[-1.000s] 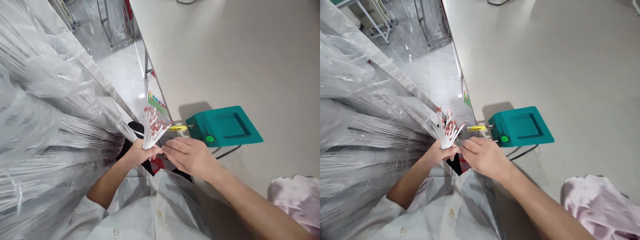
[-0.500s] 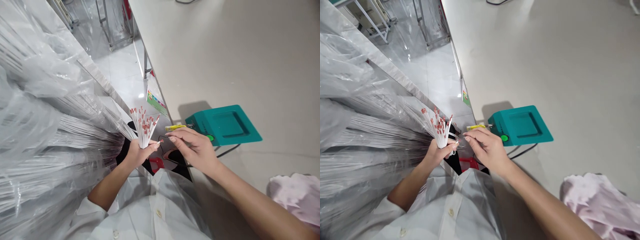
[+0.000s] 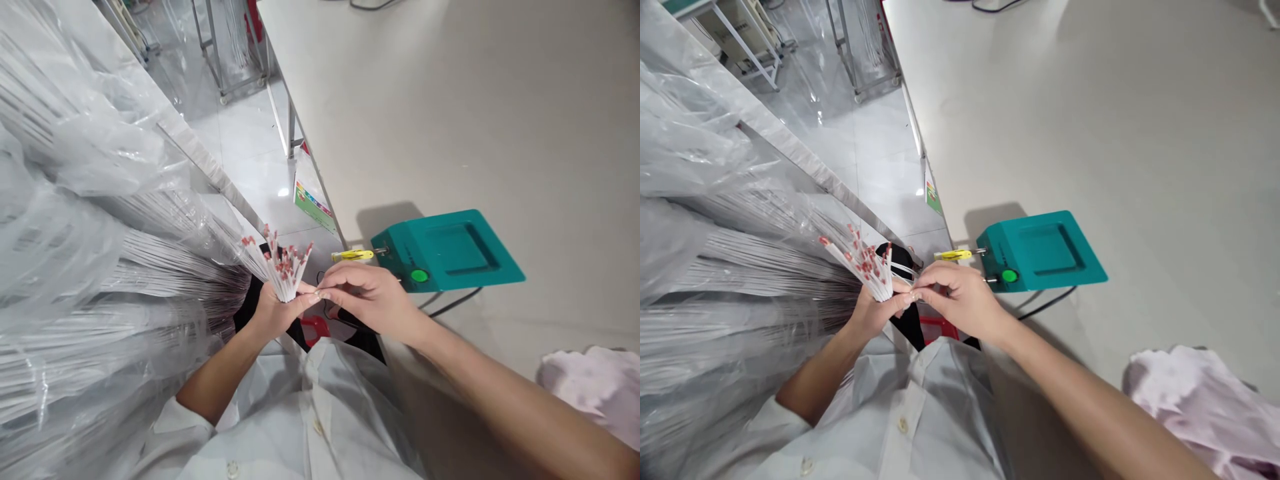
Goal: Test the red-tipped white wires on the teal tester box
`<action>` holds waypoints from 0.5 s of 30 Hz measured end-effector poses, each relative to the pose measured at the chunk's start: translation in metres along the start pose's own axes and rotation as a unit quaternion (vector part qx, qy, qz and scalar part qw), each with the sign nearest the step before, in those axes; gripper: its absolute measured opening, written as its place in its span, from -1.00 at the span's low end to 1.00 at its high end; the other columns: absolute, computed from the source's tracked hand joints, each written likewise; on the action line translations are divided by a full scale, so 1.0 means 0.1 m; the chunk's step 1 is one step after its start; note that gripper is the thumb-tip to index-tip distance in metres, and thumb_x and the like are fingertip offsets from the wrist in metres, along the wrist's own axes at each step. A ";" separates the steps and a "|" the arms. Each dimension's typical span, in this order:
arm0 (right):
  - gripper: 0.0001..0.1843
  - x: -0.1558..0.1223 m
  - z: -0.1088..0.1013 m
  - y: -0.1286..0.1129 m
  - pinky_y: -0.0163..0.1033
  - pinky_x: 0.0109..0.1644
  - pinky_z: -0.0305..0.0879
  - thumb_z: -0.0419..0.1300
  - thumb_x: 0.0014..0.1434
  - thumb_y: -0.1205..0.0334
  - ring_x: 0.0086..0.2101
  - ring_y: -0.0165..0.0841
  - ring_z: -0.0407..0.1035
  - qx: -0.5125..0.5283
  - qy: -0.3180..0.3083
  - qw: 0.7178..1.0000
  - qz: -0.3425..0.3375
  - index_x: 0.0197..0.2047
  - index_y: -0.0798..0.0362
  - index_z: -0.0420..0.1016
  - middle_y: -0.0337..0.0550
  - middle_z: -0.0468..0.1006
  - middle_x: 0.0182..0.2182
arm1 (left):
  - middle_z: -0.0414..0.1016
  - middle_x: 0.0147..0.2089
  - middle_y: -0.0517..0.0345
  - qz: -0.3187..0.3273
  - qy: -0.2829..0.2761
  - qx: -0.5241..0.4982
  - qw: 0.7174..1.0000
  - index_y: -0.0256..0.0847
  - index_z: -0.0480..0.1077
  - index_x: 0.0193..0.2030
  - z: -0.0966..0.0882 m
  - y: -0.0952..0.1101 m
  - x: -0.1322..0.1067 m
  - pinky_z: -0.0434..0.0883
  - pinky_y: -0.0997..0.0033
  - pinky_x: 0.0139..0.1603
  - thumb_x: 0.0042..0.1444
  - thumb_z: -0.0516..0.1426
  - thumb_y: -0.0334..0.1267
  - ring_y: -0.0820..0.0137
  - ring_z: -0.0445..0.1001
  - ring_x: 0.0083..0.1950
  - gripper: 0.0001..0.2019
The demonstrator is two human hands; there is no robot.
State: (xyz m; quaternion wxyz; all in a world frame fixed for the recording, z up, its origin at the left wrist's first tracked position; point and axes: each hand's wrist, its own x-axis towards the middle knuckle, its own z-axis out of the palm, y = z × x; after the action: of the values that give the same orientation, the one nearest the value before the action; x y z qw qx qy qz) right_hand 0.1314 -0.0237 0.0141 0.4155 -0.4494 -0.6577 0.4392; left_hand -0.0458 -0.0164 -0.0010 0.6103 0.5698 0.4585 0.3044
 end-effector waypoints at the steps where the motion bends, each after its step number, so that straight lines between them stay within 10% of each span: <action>1: -0.91 -0.01 0.06 0.02 -0.31 -0.46 0.33 0.22 0.04 0.20 -0.48 -0.43 0.36 0.066 0.030 0.997 0.039 -0.44 0.02 0.51 -0.18 0.49 -0.46 | 0.31 -0.64 0.23 -0.001 0.007 -0.015 1.000 -0.26 0.48 -0.49 0.00 -0.02 0.00 0.21 0.45 -0.51 -0.04 0.18 -0.13 0.51 0.24 -0.57 -0.79; 9: -0.82 -0.06 0.45 0.13 -0.41 -0.62 0.15 0.35 -0.16 0.12 -0.64 -0.59 0.16 0.377 0.122 0.890 0.226 -0.51 0.05 0.52 -0.28 0.45 -0.52 | 0.24 -0.70 0.32 -0.016 0.066 -0.140 0.988 -0.25 0.46 -0.44 0.07 -0.21 0.01 0.15 0.47 -0.55 -0.11 0.23 -0.15 0.56 0.18 -0.63 -0.81; 15: -0.85 -0.07 0.45 0.13 -0.37 -0.59 0.21 0.28 -0.04 0.13 -0.61 -0.53 0.21 0.259 0.159 0.930 0.206 -0.46 0.04 0.53 -0.26 0.45 -0.55 | 0.21 -0.72 0.33 -0.020 0.100 -0.141 0.985 -0.27 0.48 -0.42 0.12 -0.22 -0.02 0.13 0.47 -0.55 -0.07 0.21 -0.17 0.58 0.15 -0.64 -0.82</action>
State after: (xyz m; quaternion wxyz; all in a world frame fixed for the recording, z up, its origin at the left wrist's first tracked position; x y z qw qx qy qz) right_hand 0.0934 -0.0369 -0.0111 0.5168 -0.5154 -0.3398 0.5931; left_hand -0.0390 -0.0272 -0.0224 0.6414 0.4351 0.4815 0.4091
